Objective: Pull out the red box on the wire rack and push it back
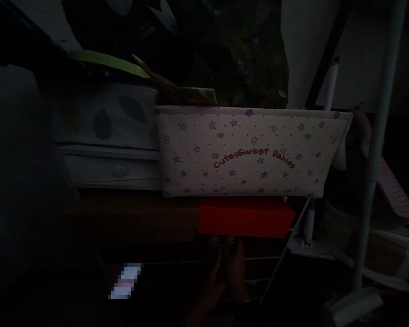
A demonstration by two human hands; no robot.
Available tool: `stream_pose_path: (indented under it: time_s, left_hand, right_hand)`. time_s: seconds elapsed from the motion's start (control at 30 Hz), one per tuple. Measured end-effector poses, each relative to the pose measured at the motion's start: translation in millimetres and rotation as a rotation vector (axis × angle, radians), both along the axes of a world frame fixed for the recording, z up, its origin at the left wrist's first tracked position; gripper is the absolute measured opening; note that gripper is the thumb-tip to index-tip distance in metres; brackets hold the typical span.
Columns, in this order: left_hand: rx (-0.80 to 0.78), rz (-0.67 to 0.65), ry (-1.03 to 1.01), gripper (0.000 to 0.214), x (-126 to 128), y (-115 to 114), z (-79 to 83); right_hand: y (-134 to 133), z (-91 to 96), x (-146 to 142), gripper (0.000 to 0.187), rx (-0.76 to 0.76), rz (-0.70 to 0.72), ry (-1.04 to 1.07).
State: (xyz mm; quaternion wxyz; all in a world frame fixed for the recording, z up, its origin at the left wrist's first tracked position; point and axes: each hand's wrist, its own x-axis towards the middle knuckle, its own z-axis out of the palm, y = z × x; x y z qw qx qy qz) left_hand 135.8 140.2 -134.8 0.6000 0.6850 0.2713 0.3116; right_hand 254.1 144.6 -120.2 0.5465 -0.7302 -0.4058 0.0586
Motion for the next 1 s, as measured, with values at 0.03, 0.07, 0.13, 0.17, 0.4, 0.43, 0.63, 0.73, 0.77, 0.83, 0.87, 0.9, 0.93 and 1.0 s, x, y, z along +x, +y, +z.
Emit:
stream_pose_path:
  time_s: [0.03, 0.07, 0.13, 0.17, 0.4, 0.43, 0.63, 0.73, 0.77, 0.83, 0.87, 0.9, 0.93, 1.0]
  left_hand:
    - [-0.003, 0.002, 0.005, 0.083, -0.2, 0.2, -0.2]
    - [-0.010, 0.000, 0.012, 0.083, -0.4, 0.2, 0.2]
    - [-0.030, -0.006, 0.024, 0.083, -1.0, -0.3, 2.5]
    - [-0.038, -0.011, 0.024, 0.082, -1.1, -0.8, 3.7]
    - [-0.052, 0.009, -0.049, 0.085, -6.4, -7.1, 1.7]
    - [-0.039, 0.028, -0.048, 0.083, -10.2, -9.2, 4.0]
    - [-0.175, 0.274, -0.001, 0.052, -50.4, -26.8, 49.4]
    - [-0.303, 0.361, -0.084, 0.050, -70.3, -36.6, 67.7]
    - [-0.366, 0.355, -0.147, 0.055, -75.4, -40.3, 71.0]
    - [-0.538, 0.319, -0.288, 0.060, -83.4, -48.6, 75.3]
    - [-0.626, 0.284, -0.340, 0.062, -86.7, -53.1, 77.4]
    - [-0.691, 0.240, -0.375, 0.065, -90.0, -57.7, 80.0]
    - [-0.721, 0.185, -0.390, 0.067, -93.6, -62.1, 83.5]
    - [-0.672, 0.058, -0.349, 0.071, -102.7, -70.7, 93.0]
  right_hand:
    - [-0.1, -0.4, 0.5, 0.054, -0.002, 0.005, 0.005]
    - [-0.2, -0.5, 1.1, 0.054, 0.001, 0.012, 0.013]
    - [-0.5, 0.1, 2.1, 0.054, 0.013, 0.034, 0.034]
    - [-0.9, 0.7, 2.4, 0.054, 0.022, 0.047, 0.042]
    - [-10.4, 3.8, 0.9, 0.070, 0.036, 0.078, 0.042]
    - [-13.7, 4.4, 1.5, 0.075, 0.056, 0.050, 0.036]
    - [-46.9, 23.7, 1.4, 0.053, 0.056, 0.090, 0.261]
    - [-66.7, 38.1, -13.2, 0.056, -0.031, 0.353, 0.725]
    - [-72.8, 42.4, -19.9, 0.058, -0.035, 0.443, 0.886]
    - [-83.4, 50.5, -33.3, 0.062, -0.026, 0.663, 1.159]
    - [-87.8, 54.8, -39.3, 0.064, -0.007, 0.807, 1.252]
    - [-91.5, 59.7, -44.7, 0.066, 0.020, 0.966, 1.322]
    - [-94.7, 65.4, -49.4, 0.068, 0.046, 1.126, 1.368]
    - [-100.2, 80.2, -57.4, 0.071, 0.103, 1.449, 1.385]
